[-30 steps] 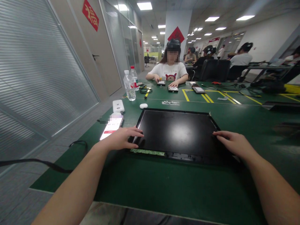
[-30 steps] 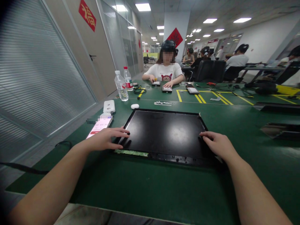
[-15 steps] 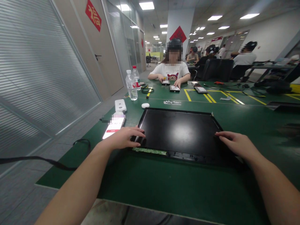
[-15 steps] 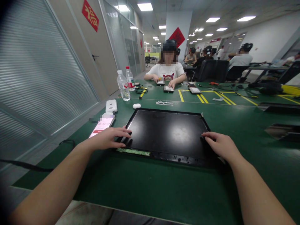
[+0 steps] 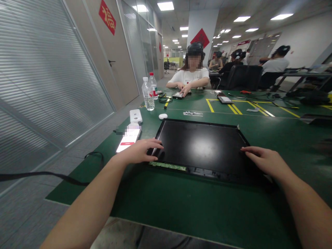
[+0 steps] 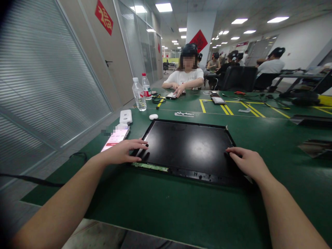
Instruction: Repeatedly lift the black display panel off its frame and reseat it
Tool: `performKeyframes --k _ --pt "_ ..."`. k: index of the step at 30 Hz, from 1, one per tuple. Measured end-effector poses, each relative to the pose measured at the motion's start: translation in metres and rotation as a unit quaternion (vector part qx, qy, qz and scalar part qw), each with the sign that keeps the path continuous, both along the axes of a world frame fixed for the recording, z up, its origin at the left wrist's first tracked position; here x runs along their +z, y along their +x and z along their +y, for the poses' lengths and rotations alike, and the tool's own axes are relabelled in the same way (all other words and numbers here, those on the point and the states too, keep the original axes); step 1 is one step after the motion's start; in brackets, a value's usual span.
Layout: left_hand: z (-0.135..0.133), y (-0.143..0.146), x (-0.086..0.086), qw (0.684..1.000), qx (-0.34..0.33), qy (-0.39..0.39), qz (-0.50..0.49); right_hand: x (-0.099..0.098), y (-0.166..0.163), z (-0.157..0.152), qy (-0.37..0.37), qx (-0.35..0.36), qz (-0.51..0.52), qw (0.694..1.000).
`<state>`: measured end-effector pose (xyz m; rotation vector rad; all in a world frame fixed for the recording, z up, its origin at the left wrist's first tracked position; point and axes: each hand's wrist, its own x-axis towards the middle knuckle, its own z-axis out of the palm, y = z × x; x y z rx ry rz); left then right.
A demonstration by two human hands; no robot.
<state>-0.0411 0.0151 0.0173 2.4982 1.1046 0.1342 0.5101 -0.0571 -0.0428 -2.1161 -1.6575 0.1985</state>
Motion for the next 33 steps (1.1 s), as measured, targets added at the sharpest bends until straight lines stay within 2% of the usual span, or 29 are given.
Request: performKeyframes --k 7,12,16,22,33 --pt "0.000 0.006 -0.009 0.997 0.072 0.025 -0.007 0.010 -0.004 -0.003 0.011 -0.011 0.016 1.000" --pt "0.001 0.016 -0.022 0.993 0.104 0.056 -0.019 0.019 -0.006 -0.004 0.008 -0.055 0.027 0.998" --pt "0.003 0.021 -0.034 0.987 0.134 0.087 -0.021 0.020 -0.004 -0.002 0.028 -0.059 0.000 0.998" --pt "0.011 0.020 -0.046 0.974 0.187 0.129 -0.024 0.010 0.010 0.005 -0.033 -0.078 -0.048 0.995" --pt "0.016 0.020 -0.049 0.964 0.227 0.132 0.034 -0.006 0.017 0.009 -0.070 -0.045 -0.037 0.996"
